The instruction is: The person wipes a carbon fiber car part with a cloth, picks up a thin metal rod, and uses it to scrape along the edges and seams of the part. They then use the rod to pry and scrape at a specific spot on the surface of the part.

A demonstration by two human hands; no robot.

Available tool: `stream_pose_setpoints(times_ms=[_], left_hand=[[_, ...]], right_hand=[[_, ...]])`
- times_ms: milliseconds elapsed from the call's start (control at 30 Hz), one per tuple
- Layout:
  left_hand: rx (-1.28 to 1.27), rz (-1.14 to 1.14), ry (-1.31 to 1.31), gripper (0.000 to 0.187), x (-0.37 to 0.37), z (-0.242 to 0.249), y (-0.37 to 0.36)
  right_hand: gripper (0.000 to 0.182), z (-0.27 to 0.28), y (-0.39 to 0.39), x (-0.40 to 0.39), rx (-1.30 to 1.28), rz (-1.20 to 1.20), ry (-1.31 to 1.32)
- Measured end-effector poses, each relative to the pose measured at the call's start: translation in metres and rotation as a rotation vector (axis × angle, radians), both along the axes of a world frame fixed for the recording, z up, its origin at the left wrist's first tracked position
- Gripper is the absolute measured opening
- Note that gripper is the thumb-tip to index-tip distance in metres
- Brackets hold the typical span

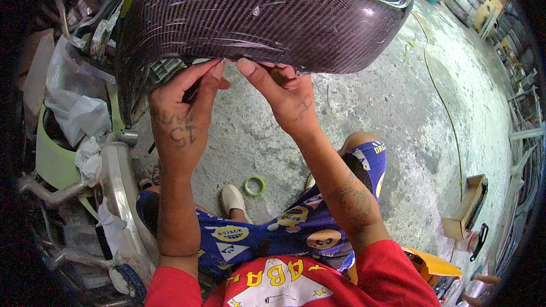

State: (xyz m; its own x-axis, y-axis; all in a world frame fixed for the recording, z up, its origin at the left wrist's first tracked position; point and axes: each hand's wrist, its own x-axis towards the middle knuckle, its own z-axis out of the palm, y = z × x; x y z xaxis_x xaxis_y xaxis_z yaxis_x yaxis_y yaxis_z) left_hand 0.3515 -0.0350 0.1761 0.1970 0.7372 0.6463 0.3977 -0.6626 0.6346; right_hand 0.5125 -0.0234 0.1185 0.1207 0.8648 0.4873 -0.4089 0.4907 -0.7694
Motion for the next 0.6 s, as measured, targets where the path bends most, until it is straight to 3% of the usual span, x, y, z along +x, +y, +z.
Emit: stream_pose_setpoints(times_ms=[367, 467, 600], left_hand=[[0.304, 0.184, 0.176, 0.014, 0.015, -0.01, -0.005], [0.306, 0.179, 0.148, 0.022, 0.016, -0.015, -0.003], [0.03, 0.075, -0.084, 0.018, 0.021, -0.01, -0.007]], right_hand=[[0.033, -0.002, 0.006, 0.005, 0.017, -0.035, -0.016], [0.034, -0.003, 0.005, 0.006, 0.014, -0.027, -0.009], [0.035, -0.002, 0.004, 0.005, -0.012, -0.016, 0.032]])
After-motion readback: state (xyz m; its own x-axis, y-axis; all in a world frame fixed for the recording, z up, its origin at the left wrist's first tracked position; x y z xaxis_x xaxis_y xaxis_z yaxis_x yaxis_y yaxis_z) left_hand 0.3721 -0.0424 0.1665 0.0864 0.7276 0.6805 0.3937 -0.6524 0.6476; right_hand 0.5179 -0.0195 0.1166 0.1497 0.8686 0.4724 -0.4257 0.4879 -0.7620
